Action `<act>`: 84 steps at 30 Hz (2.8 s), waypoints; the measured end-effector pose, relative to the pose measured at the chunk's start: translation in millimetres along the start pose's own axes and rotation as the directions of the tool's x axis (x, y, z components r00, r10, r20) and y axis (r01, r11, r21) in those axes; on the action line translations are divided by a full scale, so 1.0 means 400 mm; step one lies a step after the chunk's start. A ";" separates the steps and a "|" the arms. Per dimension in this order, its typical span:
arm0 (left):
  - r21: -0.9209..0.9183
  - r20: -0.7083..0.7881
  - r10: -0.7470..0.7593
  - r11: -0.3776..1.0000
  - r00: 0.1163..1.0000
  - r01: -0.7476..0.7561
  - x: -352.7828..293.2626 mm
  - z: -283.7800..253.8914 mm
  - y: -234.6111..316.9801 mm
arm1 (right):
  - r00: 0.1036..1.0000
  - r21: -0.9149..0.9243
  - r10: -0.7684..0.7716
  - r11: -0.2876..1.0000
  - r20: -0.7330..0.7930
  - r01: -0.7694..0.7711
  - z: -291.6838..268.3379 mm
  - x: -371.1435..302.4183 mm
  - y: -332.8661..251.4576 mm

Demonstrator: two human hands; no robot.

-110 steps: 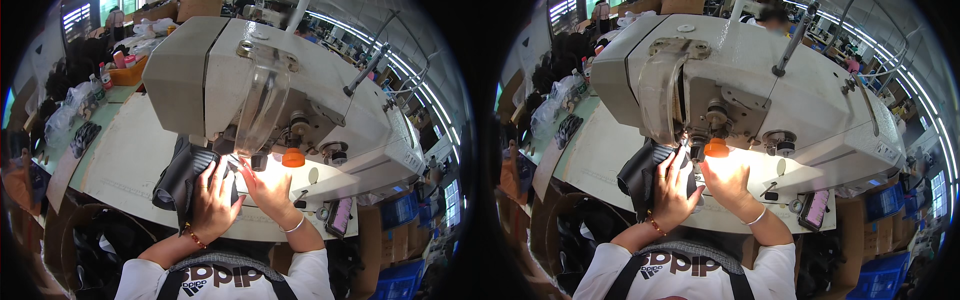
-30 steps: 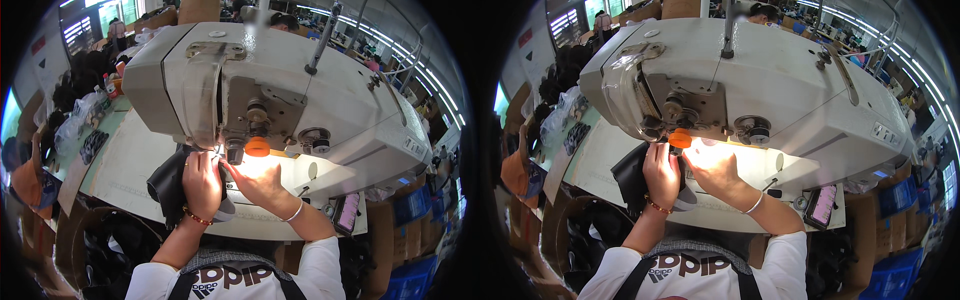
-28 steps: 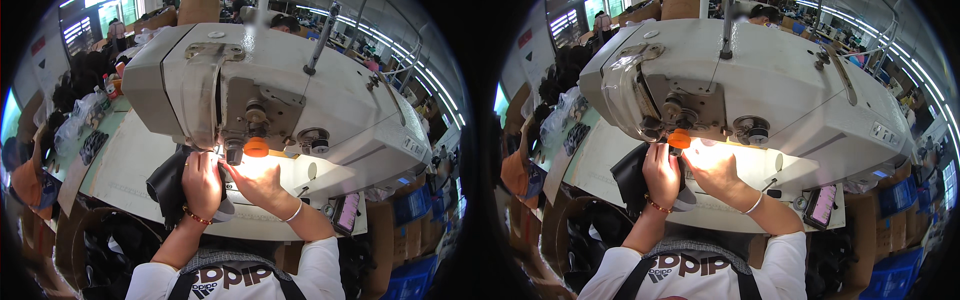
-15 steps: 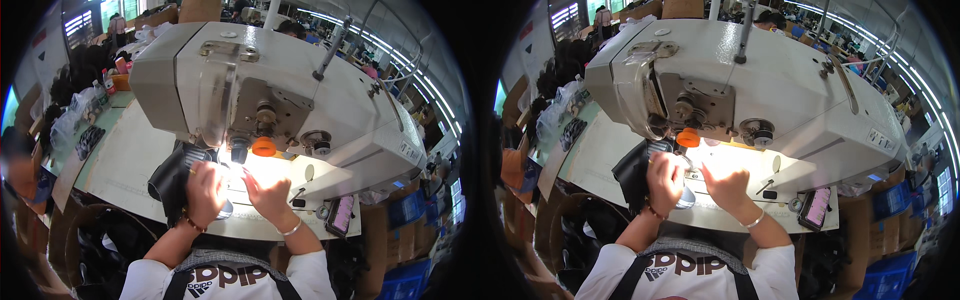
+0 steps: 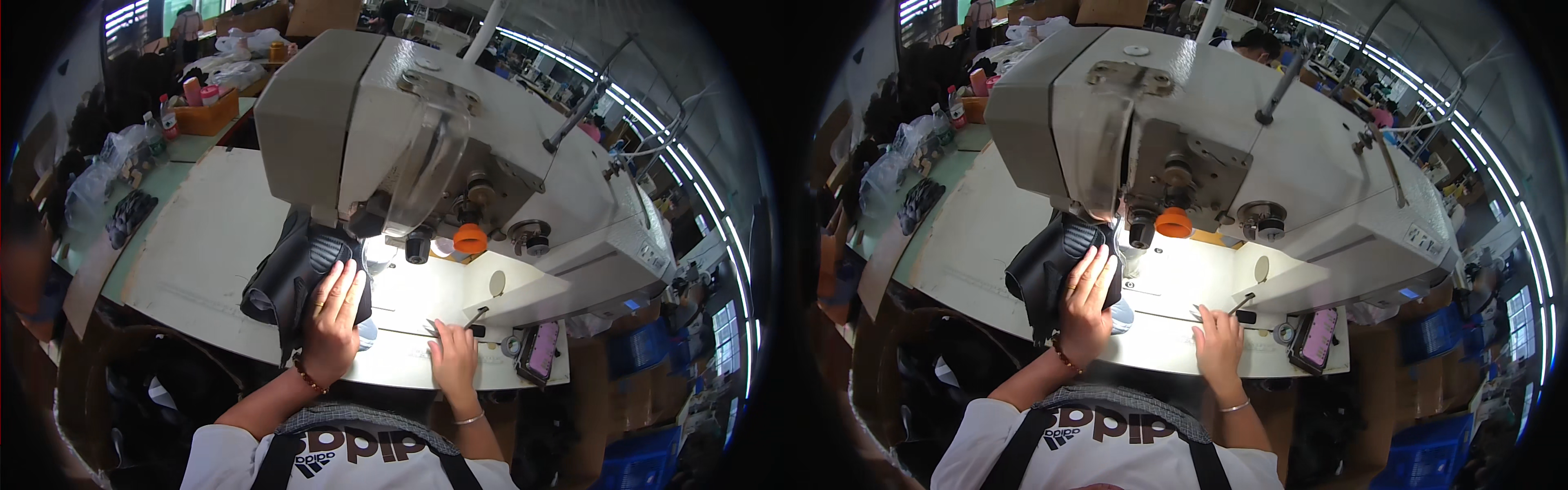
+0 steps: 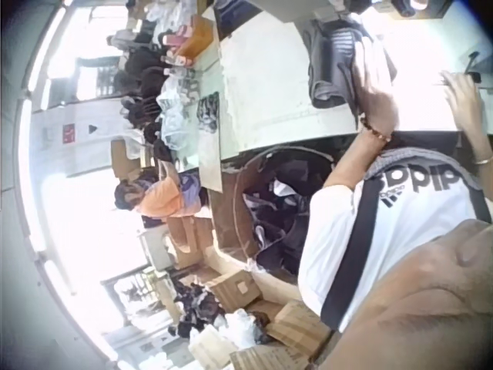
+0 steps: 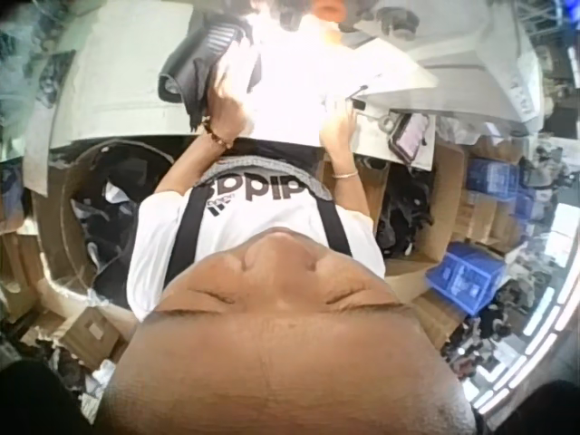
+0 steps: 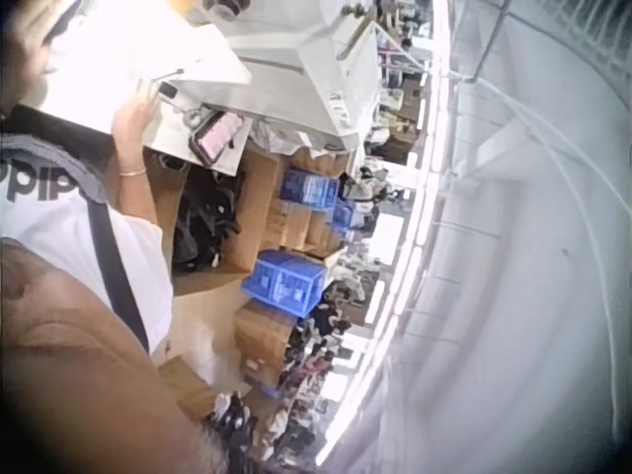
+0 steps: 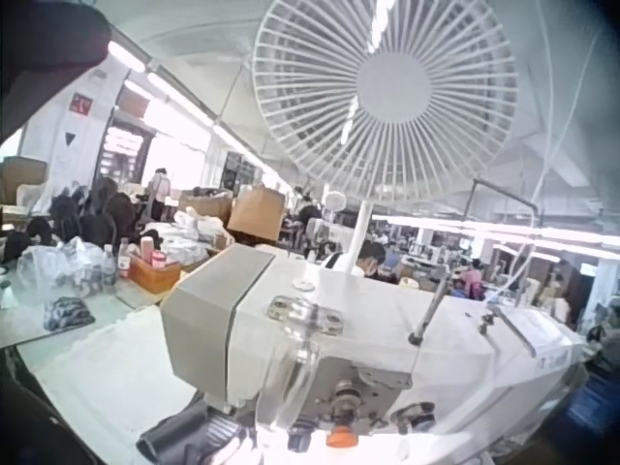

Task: The person takes shoe upper pieces from a box and stitches them together using a sewing machine.

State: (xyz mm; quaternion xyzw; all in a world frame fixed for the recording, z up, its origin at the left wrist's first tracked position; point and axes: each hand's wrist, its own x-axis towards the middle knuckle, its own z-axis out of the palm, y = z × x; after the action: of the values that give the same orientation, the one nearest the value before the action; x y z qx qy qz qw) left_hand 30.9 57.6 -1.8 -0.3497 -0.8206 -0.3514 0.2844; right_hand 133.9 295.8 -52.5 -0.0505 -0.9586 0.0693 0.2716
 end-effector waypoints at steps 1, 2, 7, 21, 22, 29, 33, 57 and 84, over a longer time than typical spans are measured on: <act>0.055 0.016 0.015 0.998 1.000 -0.016 0.002 -0.002 -0.001 | 0.999 0.117 -0.021 0.993 -0.037 0.025 -0.029 0.002 0.008; 0.056 0.009 0.029 0.998 1.000 -0.030 0.005 -0.003 -0.001 | 0.997 0.225 -0.041 0.973 -0.069 0.056 -0.064 0.002 0.018; 0.126 0.078 0.043 0.991 0.996 -0.053 0.013 -0.012 0.005 | 0.559 0.181 0.140 0.983 -0.817 0.019 -0.442 0.084 0.318; 0.297 0.166 0.075 0.947 0.983 -0.122 0.050 -0.029 0.049 | 0.548 0.692 0.774 0.583 -0.316 -0.425 -0.782 0.359 0.944; 0.306 0.162 0.090 0.942 0.983 -0.136 0.051 -0.030 0.048 | 0.518 0.724 0.787 0.566 -0.335 -0.393 -0.773 0.349 0.920; 0.387 0.202 0.123 0.901 0.972 -0.195 0.052 -0.027 0.049 | 0.635 0.663 0.578 0.736 -0.513 -0.135 -0.714 0.277 0.852; 0.424 0.202 0.086 0.890 0.976 -0.166 0.051 -0.023 0.055 | 0.584 0.604 0.591 0.771 -0.557 -0.204 -0.715 0.273 0.877; 0.373 0.215 0.120 0.907 0.969 -0.195 0.045 -0.014 0.041 | 0.593 -0.415 -0.797 0.582 -0.117 0.700 -0.637 0.520 -0.205; 0.421 0.219 0.128 0.882 0.967 -0.212 0.063 -0.026 0.061 | 0.460 -0.425 -0.811 0.582 -0.361 0.693 -0.586 0.451 -0.182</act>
State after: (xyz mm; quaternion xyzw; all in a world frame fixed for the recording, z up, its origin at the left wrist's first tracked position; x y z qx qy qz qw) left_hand 37.1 71.5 31.5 -0.3782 -0.8674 -0.0961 0.3088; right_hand 100.3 273.1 249.4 0.3341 -0.7690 -0.1804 0.5143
